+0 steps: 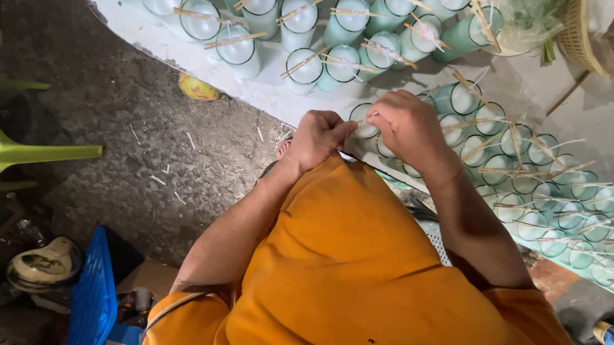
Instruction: Centering and adjusting wicks in glass candle jars using wooden sticks
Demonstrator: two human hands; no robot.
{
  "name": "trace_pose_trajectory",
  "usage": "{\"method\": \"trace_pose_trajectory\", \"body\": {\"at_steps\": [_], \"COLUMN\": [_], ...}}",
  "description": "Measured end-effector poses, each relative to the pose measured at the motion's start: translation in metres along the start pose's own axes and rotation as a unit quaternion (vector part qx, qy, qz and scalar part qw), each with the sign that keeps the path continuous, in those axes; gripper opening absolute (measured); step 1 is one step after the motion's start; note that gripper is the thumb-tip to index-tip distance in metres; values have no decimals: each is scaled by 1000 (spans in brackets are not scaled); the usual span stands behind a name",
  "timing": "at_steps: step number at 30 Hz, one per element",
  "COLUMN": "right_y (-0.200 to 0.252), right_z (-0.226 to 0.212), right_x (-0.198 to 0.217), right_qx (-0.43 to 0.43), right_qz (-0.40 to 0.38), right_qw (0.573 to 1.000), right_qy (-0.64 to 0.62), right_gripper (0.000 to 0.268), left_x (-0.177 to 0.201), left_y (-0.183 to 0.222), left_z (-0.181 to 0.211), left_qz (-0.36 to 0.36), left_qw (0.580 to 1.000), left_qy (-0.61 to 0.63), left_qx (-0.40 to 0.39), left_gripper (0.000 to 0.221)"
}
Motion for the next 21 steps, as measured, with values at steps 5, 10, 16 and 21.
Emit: {"method": "trace_pose_trajectory", "body": {"at_steps": [5,10,16,21], "right_y": [0,0,0,-1], "right_z": [2,-4,-10,-17], "right_x": [-2,0,1,-1], "right_qx": [-35,-18,-20,-3], "right_qz": [38,32,-14,-18], "right_qw": [998,999,999,999], "right_qy": [-31,-18,-27,35], "right_gripper": [10,8,1,12], "left_x": [-2,-2,-1,4], "left_y": [-4,-2,-3,-2], "left_z": [-6,-5,-4,-1], "left_qz": [4,12,9,12], "left_qw": [1000,1000,1000,998], "left_qy": [-9,-10,-15,-46], "left_qx": [-7,-9,-26,-43], "left_gripper": [28,29,28,30]}}
Point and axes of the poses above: each hand's wrist, its own y-axis away from the middle knuckle, its own x-axis out of the back of the hand, z = x × y, the point moved 2 cm from there along -y, towards the middle knuckle, and after that the axes turned 15 degrees about -y, right-handed, at the moved point
